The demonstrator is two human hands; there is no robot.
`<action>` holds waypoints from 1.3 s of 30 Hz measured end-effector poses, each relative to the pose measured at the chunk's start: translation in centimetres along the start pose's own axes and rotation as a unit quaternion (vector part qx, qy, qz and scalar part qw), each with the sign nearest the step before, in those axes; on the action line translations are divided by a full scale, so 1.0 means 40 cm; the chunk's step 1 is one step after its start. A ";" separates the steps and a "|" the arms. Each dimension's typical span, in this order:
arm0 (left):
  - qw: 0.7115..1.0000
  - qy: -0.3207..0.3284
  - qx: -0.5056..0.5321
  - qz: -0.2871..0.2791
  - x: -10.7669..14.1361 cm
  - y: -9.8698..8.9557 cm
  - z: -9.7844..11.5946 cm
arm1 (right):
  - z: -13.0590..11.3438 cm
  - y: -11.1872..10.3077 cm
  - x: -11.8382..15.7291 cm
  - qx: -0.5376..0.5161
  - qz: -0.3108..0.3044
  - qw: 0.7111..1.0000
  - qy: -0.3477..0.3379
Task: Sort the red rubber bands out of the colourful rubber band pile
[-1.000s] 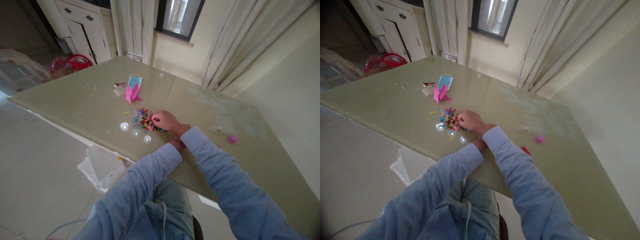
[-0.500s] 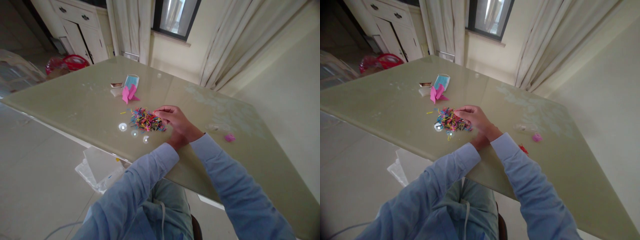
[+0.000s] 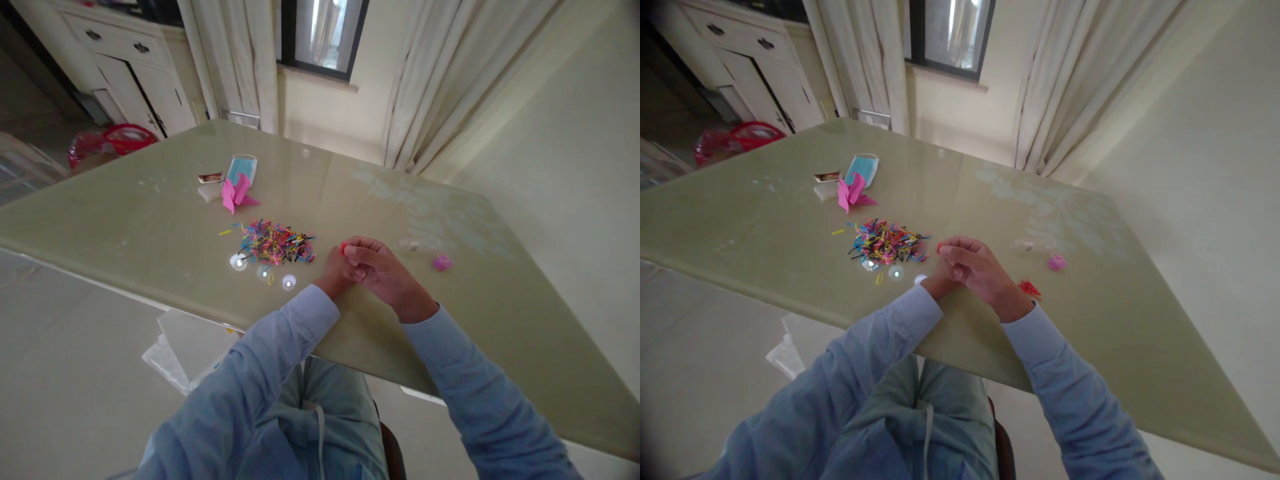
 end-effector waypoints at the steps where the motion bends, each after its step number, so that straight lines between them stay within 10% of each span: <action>1: 0.999 0.012 -0.043 -0.030 -0.004 -0.005 -0.006 | 0.000 -0.018 0.021 -0.005 0.006 1.000 -0.005; 9: 0.959 0.071 -0.251 -0.115 -0.014 0.005 0.019 | 0.003 -0.236 0.210 0.040 0.159 0.986 -0.032; 16: 0.956 0.074 -0.260 -0.110 -0.011 0.003 0.012 | 0.024 -0.393 0.291 0.331 0.324 0.886 -0.022; 26: 0.956 0.078 -0.257 -0.115 -0.003 -0.005 0.017 | 0.057 -0.451 0.292 0.494 0.276 0.824 0.003; 39: 0.987 0.054 -0.129 -0.080 0.036 -0.087 0.021 | 0.058 -0.452 0.298 0.469 0.272 0.840 -0.002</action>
Point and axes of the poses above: each hand's wrist, its own x-axis away from the middle knuckle, its own y-axis out of the palm, z = x × y, the point moved 2 cm from there along -x, towards the middle knuckle, and after that the axes turned 7 degrees about x, right-handed, at the moved point
